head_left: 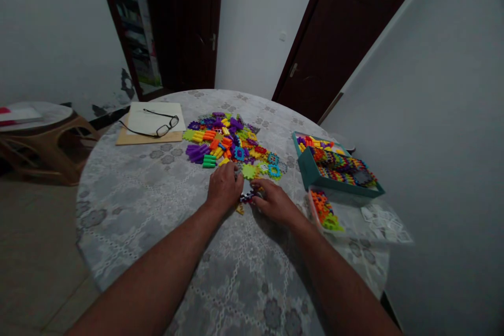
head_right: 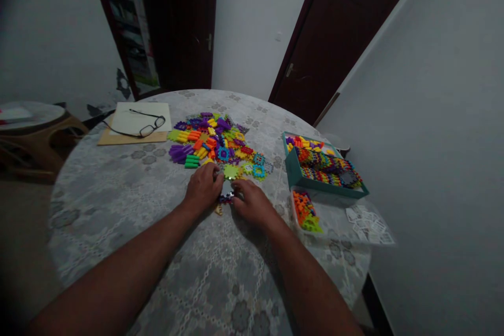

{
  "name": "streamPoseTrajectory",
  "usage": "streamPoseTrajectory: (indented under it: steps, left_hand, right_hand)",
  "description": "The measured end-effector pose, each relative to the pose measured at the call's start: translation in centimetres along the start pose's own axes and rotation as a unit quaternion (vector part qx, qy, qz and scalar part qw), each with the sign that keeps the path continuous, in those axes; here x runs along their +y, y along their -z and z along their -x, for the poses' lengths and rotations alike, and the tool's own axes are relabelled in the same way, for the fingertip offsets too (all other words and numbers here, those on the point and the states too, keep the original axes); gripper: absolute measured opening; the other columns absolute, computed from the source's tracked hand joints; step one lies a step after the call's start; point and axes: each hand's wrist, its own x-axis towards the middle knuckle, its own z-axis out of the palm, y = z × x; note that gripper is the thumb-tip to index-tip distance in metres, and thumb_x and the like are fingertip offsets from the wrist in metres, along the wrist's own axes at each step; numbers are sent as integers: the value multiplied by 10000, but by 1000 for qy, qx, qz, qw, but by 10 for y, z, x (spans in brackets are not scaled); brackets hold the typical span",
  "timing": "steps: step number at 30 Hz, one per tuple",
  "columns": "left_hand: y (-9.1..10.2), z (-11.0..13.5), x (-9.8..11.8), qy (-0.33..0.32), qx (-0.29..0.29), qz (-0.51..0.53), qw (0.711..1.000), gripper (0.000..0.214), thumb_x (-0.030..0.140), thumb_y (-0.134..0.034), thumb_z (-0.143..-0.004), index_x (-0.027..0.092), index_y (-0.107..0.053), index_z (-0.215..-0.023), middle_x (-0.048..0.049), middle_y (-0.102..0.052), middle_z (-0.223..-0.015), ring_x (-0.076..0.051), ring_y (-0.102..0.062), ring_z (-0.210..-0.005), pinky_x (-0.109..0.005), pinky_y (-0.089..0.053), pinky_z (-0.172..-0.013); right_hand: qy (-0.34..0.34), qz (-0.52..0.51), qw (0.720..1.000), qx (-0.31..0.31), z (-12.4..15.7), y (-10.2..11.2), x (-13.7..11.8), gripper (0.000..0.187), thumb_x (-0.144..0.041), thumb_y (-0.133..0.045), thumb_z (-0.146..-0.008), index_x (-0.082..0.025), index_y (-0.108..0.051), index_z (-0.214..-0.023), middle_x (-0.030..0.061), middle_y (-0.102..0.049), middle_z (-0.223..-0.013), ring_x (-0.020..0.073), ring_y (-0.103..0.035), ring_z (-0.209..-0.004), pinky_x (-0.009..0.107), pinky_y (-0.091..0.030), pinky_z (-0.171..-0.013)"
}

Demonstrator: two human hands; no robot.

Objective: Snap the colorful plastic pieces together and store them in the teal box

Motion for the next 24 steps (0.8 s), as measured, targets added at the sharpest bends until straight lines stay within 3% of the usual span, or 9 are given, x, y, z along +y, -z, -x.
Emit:
streamPoseTrajectory:
  steps: [4,7,10,14,24]
  left_hand:
    - [-1,0,-1,-7,-10,8,1000,107,194,-629,-998,225,-663,-1095,-128,-768,-1114,-338,-711,-1135,-463,-524,-1015]
    - [0,0,-1,-10,-14,11,1000,140,174,-632,-989,227,-680,-1109,-125,-767,-1130,-339,-708,-1156,-479,-512,-1038]
    - [0,2,0,-14,-20,7,1000,173,173,-663,-968,234,-689,-1127,-118,-765,-1140,-346,-699,-1176,-497,-504,-1047]
    - [2,4,1,-42,-28,2,999,222,181,-703,-942,241,-696,-1155,-114,-759,-1164,-352,-686,-1209,-502,-503,-1047]
    - [6,5,1,-67,-55,20,996,263,150,-674,-948,257,-703,-1187,-106,-758,-1201,-327,-691,-1232,-499,-515,-1087]
  right_hand:
    - [-18,-11,995,100,12,-3,9,327,-203,-654,-990,-220,-728,-1308,113,-764,-1255,269,-738,-1179,445,-595,-1083]
    - [13,26,989,142,16,-6,13,325,-186,-622,-998,-207,-719,-1308,146,-746,-1289,288,-720,-1226,471,-588,-1115]
    - [50,49,991,116,16,-11,11,385,-160,-624,-984,-220,-694,-1358,146,-733,-1325,286,-705,-1265,461,-588,-1132]
    - [51,90,992,68,15,-15,7,432,-164,-643,-978,-244,-684,-1401,137,-710,-1391,290,-697,-1296,448,-612,-1109]
    - [85,52,994,54,16,-14,8,343,-200,-659,-1011,-232,-689,-1351,137,-717,-1371,286,-705,-1276,453,-617,-1103]
